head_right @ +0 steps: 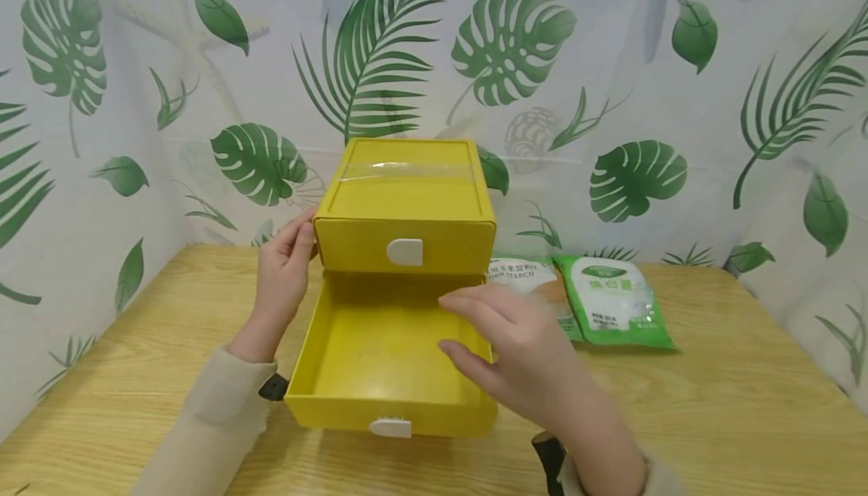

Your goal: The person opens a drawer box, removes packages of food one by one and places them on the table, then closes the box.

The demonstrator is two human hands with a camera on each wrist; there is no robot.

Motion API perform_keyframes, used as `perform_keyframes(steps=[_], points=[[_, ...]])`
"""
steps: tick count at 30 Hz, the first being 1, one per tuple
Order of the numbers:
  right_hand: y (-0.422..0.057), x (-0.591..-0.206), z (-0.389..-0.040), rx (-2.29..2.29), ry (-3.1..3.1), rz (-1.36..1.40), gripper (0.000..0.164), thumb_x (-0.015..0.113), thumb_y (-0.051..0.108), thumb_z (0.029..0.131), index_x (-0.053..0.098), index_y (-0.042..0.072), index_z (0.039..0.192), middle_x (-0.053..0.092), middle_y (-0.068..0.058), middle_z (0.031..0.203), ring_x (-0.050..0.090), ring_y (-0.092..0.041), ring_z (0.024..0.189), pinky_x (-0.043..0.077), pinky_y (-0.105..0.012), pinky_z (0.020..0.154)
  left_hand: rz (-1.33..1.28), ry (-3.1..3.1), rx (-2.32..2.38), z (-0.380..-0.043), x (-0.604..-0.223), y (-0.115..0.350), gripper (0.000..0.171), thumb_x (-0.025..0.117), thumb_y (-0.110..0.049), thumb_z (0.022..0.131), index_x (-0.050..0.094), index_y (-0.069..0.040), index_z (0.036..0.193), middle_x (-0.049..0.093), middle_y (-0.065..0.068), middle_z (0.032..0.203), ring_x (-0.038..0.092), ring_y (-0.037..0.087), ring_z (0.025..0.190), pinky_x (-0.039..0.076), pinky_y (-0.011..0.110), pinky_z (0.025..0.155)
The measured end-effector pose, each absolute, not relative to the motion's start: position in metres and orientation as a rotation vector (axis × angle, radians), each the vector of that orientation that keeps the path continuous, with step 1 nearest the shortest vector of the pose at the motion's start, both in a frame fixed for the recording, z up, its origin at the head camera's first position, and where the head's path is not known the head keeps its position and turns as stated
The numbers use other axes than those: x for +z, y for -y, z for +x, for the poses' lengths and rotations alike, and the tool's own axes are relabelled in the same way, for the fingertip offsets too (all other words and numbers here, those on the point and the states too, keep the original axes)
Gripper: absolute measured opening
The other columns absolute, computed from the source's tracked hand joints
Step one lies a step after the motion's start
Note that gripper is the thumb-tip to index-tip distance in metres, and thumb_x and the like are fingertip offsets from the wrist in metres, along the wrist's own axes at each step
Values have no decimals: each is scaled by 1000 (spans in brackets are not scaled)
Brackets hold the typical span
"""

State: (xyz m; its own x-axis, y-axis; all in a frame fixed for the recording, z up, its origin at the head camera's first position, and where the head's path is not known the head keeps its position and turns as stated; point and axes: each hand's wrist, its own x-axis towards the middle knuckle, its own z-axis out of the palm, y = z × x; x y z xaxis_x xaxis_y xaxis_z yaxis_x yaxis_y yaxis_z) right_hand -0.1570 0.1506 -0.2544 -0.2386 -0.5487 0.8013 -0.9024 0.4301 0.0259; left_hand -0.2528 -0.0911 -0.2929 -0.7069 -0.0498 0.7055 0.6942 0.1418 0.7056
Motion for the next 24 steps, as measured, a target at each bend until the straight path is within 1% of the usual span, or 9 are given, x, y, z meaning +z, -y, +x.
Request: perform_keyframes(steps=[6,12,19,24], points=[[-137,-251,-146,579,1886,1334,25,52,22,76,57,-1,85,54,-6,84,51,-16,75,41,-20,68,-619,1827,-1626,-252,-293,91,31,37,-8,84,43,5,110,44,13,111,43,14,98,38,25,77],[-124,-249,-133,579,1892,1422,20,52,19,76,57,1,84,54,-2,83,51,-11,71,43,-18,63,-626,1827,-1631,-253,-293,91,31,37,-9,84,43,5,111,43,13,111,43,13,98,38,25,77],[-113,-251,-120,547,1980,1530,16,55,18,74,57,6,85,52,3,83,48,-6,72,41,-14,65,-623,1839,-1637,-252,-293,91,31,37,-9,84,43,4,111,43,13,111,43,14,98,38,25,77],[-110,-257,-115,506,2123,1590,15,49,22,78,56,11,87,51,7,81,46,-2,72,39,-11,67,-622,1833,-1644,-252,-293,91,31,37,-9,84,43,4,111,43,12,111,43,13,98,38,25,77]])
